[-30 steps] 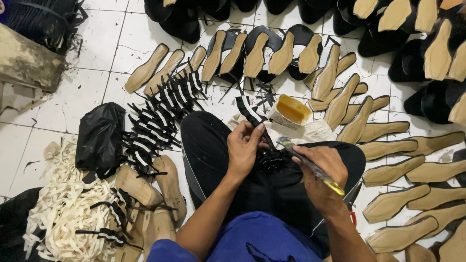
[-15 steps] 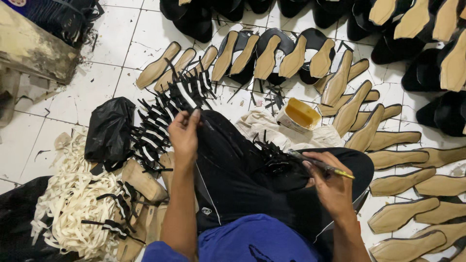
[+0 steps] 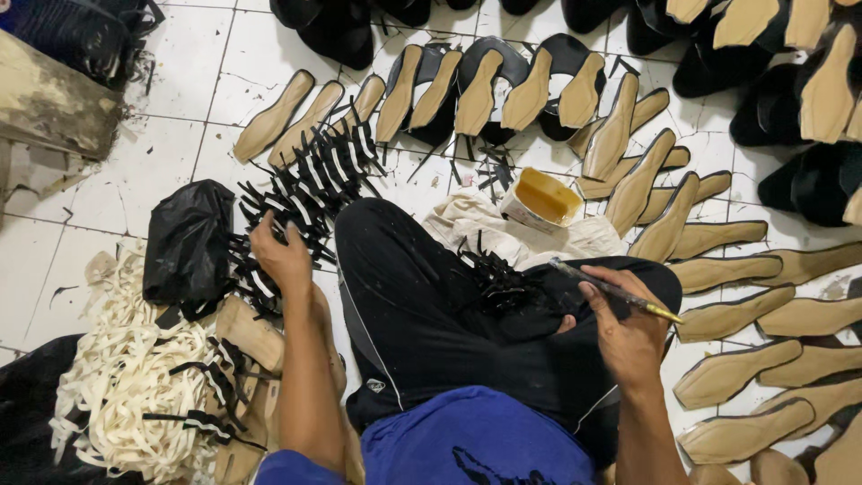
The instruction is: The person sits on the workshop floor and applies glue with a brush from a container onto black shoe straps, then presses and folds the glued strap pieces together by hand. Finished strap assemblies are placed with a pile of completed straps beside them among rows of shoe uppers.
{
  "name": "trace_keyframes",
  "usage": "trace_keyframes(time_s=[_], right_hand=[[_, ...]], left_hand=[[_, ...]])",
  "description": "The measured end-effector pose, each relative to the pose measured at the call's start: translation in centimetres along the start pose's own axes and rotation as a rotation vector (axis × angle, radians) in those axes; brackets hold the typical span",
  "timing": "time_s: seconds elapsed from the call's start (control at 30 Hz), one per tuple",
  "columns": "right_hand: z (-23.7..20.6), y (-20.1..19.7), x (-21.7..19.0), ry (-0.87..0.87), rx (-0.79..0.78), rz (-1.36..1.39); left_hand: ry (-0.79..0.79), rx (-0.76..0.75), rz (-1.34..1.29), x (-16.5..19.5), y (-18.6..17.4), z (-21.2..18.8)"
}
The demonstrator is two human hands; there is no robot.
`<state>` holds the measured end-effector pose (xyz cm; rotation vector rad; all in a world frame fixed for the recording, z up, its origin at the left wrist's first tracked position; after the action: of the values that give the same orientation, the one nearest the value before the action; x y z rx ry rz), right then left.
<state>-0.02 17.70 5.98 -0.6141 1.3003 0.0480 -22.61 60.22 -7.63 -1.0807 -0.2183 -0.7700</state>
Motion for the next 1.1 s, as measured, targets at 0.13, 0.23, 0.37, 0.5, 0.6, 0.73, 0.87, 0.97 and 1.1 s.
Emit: trace_keyframes(time_s=[0.13,0.23,0.37,0.5,0.6,0.73,0.87,0.97,1.1], right_hand=[[-0.3,0.1,0.7,0.085,0.072,0.124],[-0.6,0.2,1.0,0.074,0.117,0.197],[-1.2,-0.1,1.7,0.078,0.140,0.221],[-1.9,-0.8,2.9,0.130,0.184,0.194],[-1.7,-1.2,3.5,0.100,0.227,0.250],[-1.6,-1.1,3.9,0.045,0.337,0.413],[-0.9,0.1,4.2,0.020,0.343,0.439],[1.4,1.7,5.6,0.139,0.202,0.507],[7.5,3.6,8.1,-0.021,0.155,0.025]], left_hand=[[0.058,-0.141,-0.302,9.6,-1.1,-1.6],[0.104,-0.502,-0.530,16.4,0.3,-6.1],[0.507,-1.024,-0.359,20.6,3.7,-14.1],[0.661,-1.111,-0.024,20.5,6.6,-19.7],[0.498,-1.242,-0.229,19.7,7.2,-20.1],[-0.087,-1.515,-0.796,19.5,5.0,-19.1],[-0.373,-1.401,-1.162,21.2,2.8,-16.7],[-0.474,-1.270,-1.215,21.9,1.6,-15.3],[-0.476,-1.166,-1.274,21.2,-0.4,-14.3]])
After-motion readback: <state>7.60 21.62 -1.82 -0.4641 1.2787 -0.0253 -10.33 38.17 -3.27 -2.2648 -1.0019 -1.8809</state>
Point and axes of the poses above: each hand's wrist, its own z-axis towards the middle knuckle, its own y-axis out of the palm, x = y × z, the point moved 3 cm from there along z, towards the middle knuckle, and after that the axes turned 7 degrees about z, right-handed, at the moved point
